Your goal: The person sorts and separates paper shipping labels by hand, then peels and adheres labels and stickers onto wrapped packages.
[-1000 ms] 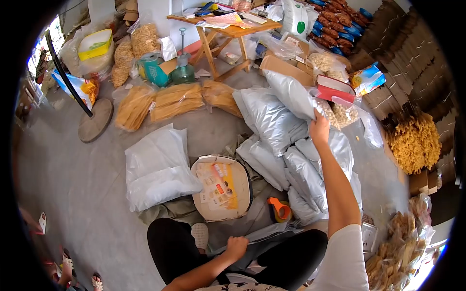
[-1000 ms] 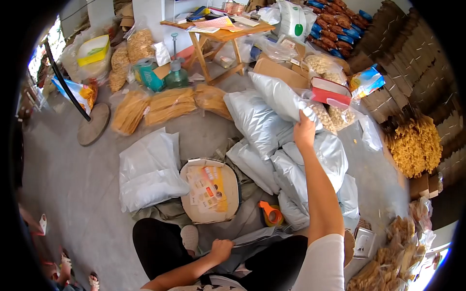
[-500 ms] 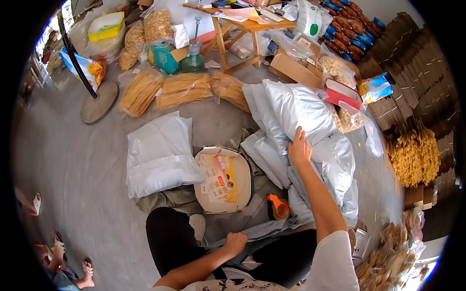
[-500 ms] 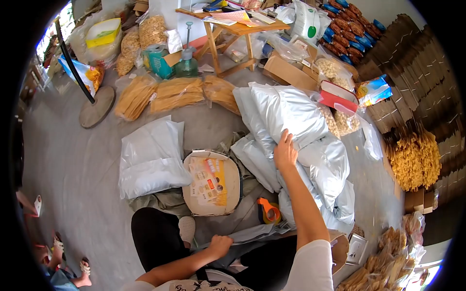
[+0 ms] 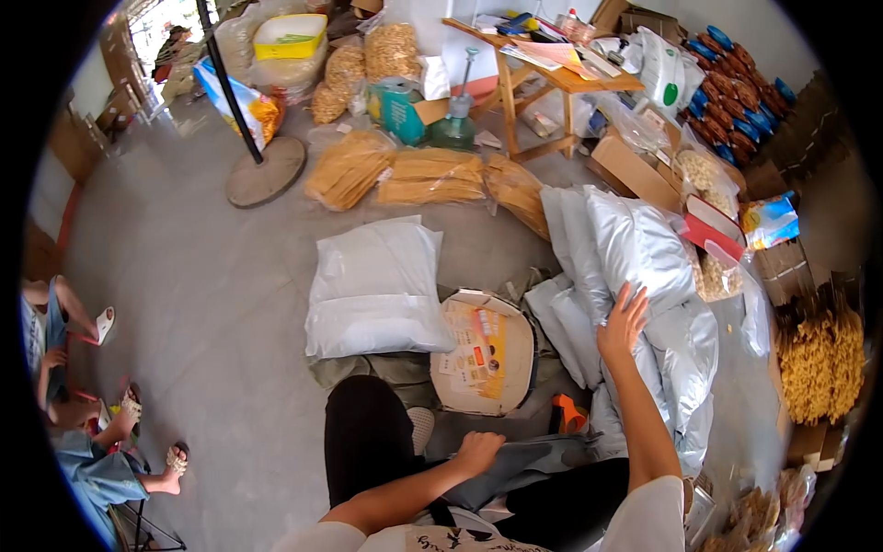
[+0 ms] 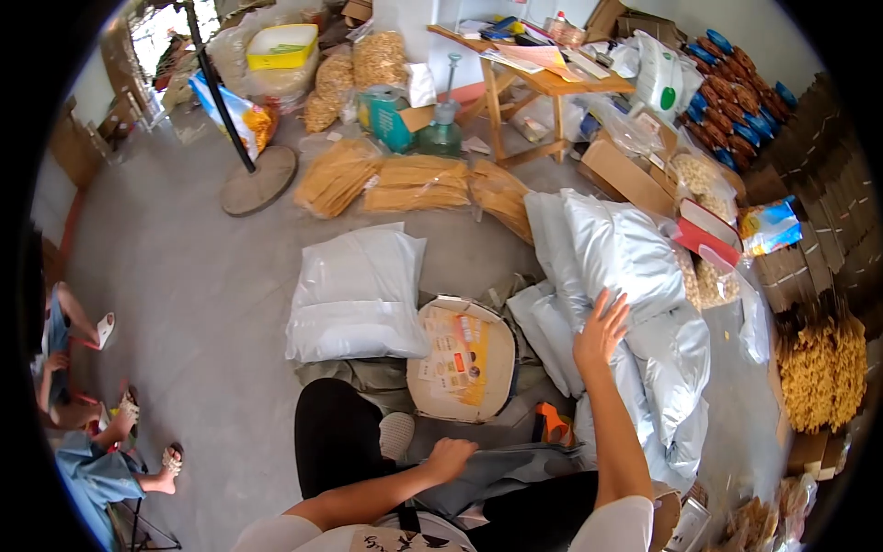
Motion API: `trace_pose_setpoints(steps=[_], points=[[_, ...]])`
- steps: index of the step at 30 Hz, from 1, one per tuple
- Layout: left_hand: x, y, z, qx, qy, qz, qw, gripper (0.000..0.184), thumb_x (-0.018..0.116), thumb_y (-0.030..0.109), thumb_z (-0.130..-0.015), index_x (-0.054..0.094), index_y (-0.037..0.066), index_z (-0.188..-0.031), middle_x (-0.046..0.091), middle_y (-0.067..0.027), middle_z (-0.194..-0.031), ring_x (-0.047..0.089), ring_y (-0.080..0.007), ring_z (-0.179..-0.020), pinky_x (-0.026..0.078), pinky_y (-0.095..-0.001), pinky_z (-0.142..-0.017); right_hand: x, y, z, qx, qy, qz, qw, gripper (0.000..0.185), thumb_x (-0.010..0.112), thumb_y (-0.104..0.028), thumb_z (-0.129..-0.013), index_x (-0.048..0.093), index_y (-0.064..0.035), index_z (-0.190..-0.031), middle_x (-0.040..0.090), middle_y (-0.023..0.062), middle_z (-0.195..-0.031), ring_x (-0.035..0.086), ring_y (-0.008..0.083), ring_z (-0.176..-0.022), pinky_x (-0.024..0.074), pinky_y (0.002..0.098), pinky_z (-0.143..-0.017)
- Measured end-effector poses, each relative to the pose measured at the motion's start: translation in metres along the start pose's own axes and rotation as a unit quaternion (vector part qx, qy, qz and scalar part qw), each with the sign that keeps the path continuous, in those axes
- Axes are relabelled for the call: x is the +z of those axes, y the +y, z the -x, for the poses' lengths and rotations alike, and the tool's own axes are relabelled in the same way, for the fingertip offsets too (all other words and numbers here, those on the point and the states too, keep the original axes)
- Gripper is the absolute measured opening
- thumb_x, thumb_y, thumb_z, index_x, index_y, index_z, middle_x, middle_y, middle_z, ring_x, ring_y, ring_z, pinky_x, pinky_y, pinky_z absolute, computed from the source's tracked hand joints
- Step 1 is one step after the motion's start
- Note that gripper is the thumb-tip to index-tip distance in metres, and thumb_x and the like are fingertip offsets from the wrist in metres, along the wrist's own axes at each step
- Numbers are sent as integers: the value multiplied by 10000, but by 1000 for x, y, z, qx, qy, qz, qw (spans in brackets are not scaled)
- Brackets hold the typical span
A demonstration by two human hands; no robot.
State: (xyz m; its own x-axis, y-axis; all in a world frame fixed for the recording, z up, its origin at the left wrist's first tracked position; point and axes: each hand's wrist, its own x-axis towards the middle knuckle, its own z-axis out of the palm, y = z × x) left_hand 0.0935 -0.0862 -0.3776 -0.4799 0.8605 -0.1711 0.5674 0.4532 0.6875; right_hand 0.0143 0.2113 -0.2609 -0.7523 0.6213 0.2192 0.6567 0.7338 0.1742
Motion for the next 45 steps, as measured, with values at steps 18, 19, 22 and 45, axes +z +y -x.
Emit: trace_pose_setpoints(steps=[18,19,22,45], points=[[-31,12,38,108,117,-8,987,198,570,39,-636,607,61,-829,601,-156,-792,579,-350,-763,456,-448,-637,19,-27,222,-377,-335,-39,863,203,551,-101,-717,640,-108,-899,629,115,-870,592,299,-899,479,394,-743],[-33,13,38,98,99,-27,990,215,581,61,-665,597,63,-880,603,-161,-803,582,-351,-766,459,-444,-636,20,-29,220,-373,-332,-42,865,203,551,-101,-717,640,-108,-899,629,115,-870,592,299,-899,479,394,-743],[-69,38,48,70,14,-96,993,380,617,157,-738,514,79,-1095,609,-170,-842,592,-349,-791,465,-442,-653,21,-33,215,-388,-207,-65,896,122,525,-87,-719,642,-107,-748,635,107,-742,629,280,-747,502,397,-633],[-292,-121,142,-119,29,299,946,446,599,238,-823,479,15,-1190,629,-94,-911,600,-155,-715,470,-256,-690,12,-69,193,-398,-170,66,899,130,536,-107,-722,666,-102,-733,650,81,-759,644,241,-741,516,363,-610]])
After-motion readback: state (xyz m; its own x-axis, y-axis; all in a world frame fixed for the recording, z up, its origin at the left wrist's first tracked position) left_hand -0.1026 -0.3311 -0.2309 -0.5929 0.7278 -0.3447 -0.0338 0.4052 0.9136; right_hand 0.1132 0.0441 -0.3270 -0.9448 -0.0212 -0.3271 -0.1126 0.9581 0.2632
